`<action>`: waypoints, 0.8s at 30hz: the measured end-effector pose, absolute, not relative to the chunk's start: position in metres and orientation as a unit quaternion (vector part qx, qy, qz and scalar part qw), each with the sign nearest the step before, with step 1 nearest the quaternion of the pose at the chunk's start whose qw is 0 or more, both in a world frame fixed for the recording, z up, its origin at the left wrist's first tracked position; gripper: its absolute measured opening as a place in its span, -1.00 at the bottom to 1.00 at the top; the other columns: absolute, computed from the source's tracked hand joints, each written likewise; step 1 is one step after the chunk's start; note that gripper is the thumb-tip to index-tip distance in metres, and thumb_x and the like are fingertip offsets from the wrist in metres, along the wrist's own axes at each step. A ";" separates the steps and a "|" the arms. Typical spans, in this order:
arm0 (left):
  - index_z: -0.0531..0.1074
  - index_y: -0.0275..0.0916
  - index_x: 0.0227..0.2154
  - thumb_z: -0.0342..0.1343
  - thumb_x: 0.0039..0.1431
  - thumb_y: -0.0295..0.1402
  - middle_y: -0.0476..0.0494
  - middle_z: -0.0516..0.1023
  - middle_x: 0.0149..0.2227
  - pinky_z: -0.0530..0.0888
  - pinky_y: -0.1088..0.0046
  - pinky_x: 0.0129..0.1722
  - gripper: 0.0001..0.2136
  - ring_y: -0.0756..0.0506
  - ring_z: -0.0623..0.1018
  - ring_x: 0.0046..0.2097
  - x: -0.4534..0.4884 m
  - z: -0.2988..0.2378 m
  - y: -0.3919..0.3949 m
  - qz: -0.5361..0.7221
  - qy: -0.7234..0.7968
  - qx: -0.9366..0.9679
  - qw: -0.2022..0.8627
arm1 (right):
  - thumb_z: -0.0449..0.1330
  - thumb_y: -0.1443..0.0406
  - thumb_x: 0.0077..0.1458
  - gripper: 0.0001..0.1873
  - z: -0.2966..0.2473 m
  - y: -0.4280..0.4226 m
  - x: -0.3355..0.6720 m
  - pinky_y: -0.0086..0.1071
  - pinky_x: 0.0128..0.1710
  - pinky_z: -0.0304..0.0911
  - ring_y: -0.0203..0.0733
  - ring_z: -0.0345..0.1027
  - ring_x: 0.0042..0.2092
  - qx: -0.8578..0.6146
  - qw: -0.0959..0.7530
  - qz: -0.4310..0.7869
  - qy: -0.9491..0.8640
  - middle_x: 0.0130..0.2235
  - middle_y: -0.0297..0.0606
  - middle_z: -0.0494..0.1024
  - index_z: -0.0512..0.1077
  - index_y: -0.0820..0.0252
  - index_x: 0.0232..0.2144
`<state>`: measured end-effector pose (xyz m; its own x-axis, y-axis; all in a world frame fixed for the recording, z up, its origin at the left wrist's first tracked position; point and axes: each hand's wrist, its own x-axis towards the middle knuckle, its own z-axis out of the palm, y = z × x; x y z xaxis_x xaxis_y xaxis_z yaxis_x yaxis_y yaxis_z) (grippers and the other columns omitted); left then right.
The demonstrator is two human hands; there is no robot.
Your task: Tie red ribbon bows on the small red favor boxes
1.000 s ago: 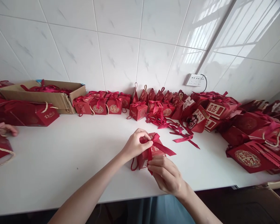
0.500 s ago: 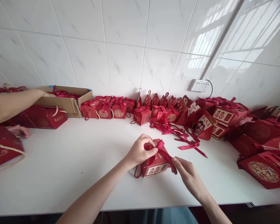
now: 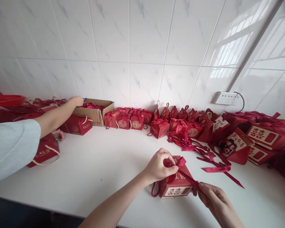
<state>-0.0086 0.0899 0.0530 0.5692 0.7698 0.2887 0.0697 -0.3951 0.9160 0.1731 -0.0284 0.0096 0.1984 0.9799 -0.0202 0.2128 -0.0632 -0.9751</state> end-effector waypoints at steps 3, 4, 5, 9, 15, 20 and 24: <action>0.42 -0.20 -0.56 0.20 -0.11 -0.41 -0.12 0.41 -0.27 0.38 0.28 0.00 -0.95 -0.15 0.46 -0.14 -0.010 0.053 0.091 0.367 0.272 0.757 0.467 | 0.02 -0.14 0.08 -0.40 0.009 -0.033 0.171 -0.38 -0.51 0.03 -0.21 0.10 -0.48 -0.601 0.480 0.404 -0.495 -0.56 -0.25 0.27 0.12 0.16 -0.73; 0.42 -0.20 -0.56 0.20 -0.10 -0.40 -0.13 0.40 -0.27 0.37 0.28 0.00 -0.94 -0.15 0.46 -0.14 -0.010 0.053 0.092 0.362 0.269 0.761 0.466 | 0.04 -0.12 0.08 -0.41 0.008 -0.034 0.170 -0.38 -0.51 0.03 -0.21 0.09 -0.48 -0.595 0.484 0.410 -0.493 -0.55 -0.24 0.29 0.14 0.16 -0.72; 0.42 -0.21 -0.55 0.20 -0.10 -0.39 -0.13 0.40 -0.26 0.37 0.28 0.01 -0.94 -0.14 0.46 -0.14 -0.011 0.053 0.093 0.356 0.264 0.766 0.465 | 0.05 -0.10 0.08 -0.43 0.008 -0.034 0.170 -0.38 -0.51 0.05 -0.22 0.09 -0.49 -0.583 0.493 0.419 -0.491 -0.54 -0.25 0.30 0.17 0.17 -0.71; 0.42 -0.22 -0.52 0.22 -0.08 -0.31 -0.15 0.40 -0.21 0.33 0.32 0.04 -0.88 -0.14 0.45 -0.09 -0.015 0.056 0.097 0.307 0.224 0.789 0.483 | -0.02 -0.11 0.12 -0.44 0.011 -0.029 0.173 -0.33 -0.42 0.18 -0.18 0.19 -0.47 -0.496 0.572 0.457 -0.467 -0.57 -0.28 0.28 0.24 0.16 -0.68; 0.34 -0.20 -0.15 0.02 0.07 -0.08 -0.15 0.42 -0.06 0.31 0.35 0.02 -0.64 -0.13 0.40 0.01 -0.023 0.060 0.101 0.370 0.326 0.724 0.482 | 0.01 -0.19 0.06 -0.42 0.036 -0.006 0.182 -0.25 -0.32 0.24 -0.18 0.25 -0.44 -0.532 0.561 0.428 -0.468 -0.53 -0.30 0.34 0.35 0.20 -0.51; 0.22 -0.21 -0.57 -0.05 0.12 -0.03 0.00 0.31 -0.52 0.28 0.45 -0.40 -0.65 -0.05 0.35 -0.42 -0.039 0.057 0.088 0.375 0.458 0.675 0.442 | -0.04 -0.22 0.06 -0.40 0.057 0.007 0.175 -0.34 -0.39 0.13 -0.24 0.15 -0.47 -0.582 0.475 0.374 -0.544 -0.57 -0.37 0.25 0.24 0.17 -0.58; 0.13 -0.20 -0.67 0.03 0.05 -0.01 0.08 0.15 -0.65 0.17 0.50 -0.53 -0.59 0.01 0.22 -0.55 -0.035 0.058 0.072 0.351 0.480 0.659 0.461 | 0.04 -0.20 0.01 -0.42 0.057 0.019 0.167 -0.38 -0.48 -0.05 -0.31 0.00 -0.52 -0.588 0.471 0.369 -0.545 -0.61 -0.44 0.15 0.13 0.15 -0.64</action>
<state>-0.0346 0.0716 0.0575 0.2933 0.9558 0.0190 0.3090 -0.1136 0.9442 0.1674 0.0191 0.0566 0.1352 0.9876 0.0800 0.2927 0.0373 -0.9555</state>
